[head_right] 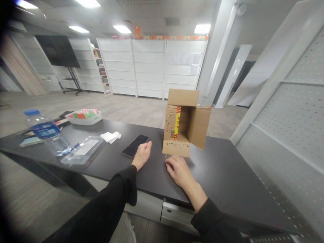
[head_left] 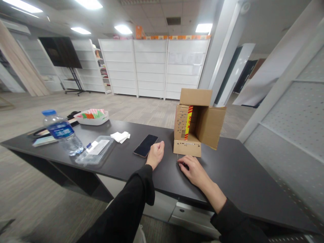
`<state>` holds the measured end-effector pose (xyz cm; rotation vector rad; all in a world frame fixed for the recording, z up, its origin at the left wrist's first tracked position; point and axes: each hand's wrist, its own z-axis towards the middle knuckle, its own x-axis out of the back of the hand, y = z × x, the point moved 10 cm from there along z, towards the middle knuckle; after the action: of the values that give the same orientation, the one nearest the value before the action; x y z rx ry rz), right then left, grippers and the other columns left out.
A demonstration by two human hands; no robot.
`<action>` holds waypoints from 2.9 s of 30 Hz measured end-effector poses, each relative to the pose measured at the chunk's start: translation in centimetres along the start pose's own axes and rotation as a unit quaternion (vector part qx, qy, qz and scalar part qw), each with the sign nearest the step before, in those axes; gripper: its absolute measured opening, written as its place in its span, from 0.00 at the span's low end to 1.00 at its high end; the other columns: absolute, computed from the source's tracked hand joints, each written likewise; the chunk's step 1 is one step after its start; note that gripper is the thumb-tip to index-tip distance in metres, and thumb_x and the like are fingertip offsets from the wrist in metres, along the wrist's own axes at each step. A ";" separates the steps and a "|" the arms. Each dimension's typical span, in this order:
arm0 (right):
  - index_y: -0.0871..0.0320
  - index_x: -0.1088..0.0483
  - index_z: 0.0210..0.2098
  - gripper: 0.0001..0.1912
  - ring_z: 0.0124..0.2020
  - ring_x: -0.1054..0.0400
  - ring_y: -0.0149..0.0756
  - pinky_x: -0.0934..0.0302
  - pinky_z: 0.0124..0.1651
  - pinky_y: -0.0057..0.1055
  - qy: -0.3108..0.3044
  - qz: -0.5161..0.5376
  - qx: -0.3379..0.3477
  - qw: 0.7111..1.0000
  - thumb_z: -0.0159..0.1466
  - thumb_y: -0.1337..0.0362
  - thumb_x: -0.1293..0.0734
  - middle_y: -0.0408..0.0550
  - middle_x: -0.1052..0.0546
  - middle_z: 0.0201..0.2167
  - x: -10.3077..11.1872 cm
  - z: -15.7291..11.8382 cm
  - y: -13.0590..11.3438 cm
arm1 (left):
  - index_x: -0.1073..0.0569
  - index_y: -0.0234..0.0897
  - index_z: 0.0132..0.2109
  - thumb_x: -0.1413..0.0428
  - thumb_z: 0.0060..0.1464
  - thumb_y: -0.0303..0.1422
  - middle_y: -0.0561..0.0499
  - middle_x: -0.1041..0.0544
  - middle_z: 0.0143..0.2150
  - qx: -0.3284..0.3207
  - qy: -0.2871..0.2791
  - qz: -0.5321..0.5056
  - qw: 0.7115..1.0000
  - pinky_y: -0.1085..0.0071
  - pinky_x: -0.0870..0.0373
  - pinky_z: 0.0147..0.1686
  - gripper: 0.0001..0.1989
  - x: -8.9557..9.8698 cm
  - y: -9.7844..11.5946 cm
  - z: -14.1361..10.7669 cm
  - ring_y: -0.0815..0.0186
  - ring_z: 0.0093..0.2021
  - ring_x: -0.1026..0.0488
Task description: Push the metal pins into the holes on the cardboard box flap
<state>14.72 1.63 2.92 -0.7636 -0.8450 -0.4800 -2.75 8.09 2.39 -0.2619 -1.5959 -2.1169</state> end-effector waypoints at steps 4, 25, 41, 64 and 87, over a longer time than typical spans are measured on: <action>0.54 0.28 0.41 0.07 0.40 0.31 0.39 0.40 0.44 0.37 -0.001 0.002 -0.003 1.000 0.67 0.66 0.38 0.47 0.24 0.38 -0.1 0.0 0.1 | 0.53 0.39 0.23 0.59 0.61 0.48 0.58 0.52 0.21 0.000 -0.001 -0.001 1.000 0.69 0.56 0.26 0.24 0.0 0.0 0.0 0.72 0.24 0.52; 0.54 0.28 0.47 0.10 0.44 0.32 0.39 0.40 0.47 0.38 -0.019 -0.035 0.009 0.999 0.69 0.64 0.39 0.50 0.26 0.42 -0.5 0.3 -0.5 | 0.52 0.39 0.22 0.59 0.61 0.48 0.58 0.52 0.20 0.003 0.000 0.003 1.000 0.69 0.56 0.26 0.24 0.0 -0.1 0.1 0.73 0.24 0.52; 0.54 0.27 0.45 0.10 0.42 0.33 0.38 0.42 0.46 0.37 -0.039 -0.038 0.005 0.998 0.69 0.64 0.39 0.48 0.26 0.39 -0.9 0.4 -0.4 | 0.53 0.39 0.23 0.59 0.61 0.48 0.58 0.52 0.21 0.000 0.001 0.002 1.000 0.69 0.56 0.26 0.24 -0.1 0.0 0.1 0.73 0.24 0.52; 0.54 0.27 0.45 0.12 0.42 0.32 0.39 0.40 0.45 0.38 -0.026 -0.033 0.005 0.999 0.70 0.64 0.41 0.50 0.25 0.39 -0.7 0.3 -0.4 | 0.52 0.39 0.23 0.59 0.60 0.49 0.58 0.52 0.20 -0.003 0.003 -0.010 1.000 0.69 0.57 0.26 0.24 0.0 -0.1 0.0 0.73 0.24 0.53; 0.55 0.26 0.41 0.11 0.46 0.36 0.47 0.42 0.47 0.43 0.133 -0.132 -0.103 0.977 0.64 0.64 0.39 0.53 0.25 0.43 3.8 2.1 4.6 | 0.53 0.39 0.23 0.59 0.60 0.48 0.57 0.53 0.21 0.003 -0.001 -0.007 1.000 0.69 0.57 0.26 0.24 0.0 0.0 0.0 0.73 0.24 0.53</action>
<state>18.92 5.91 5.03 -0.7587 -0.6538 -0.8971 -2.73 8.08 2.36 -0.2510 -1.6088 -2.1223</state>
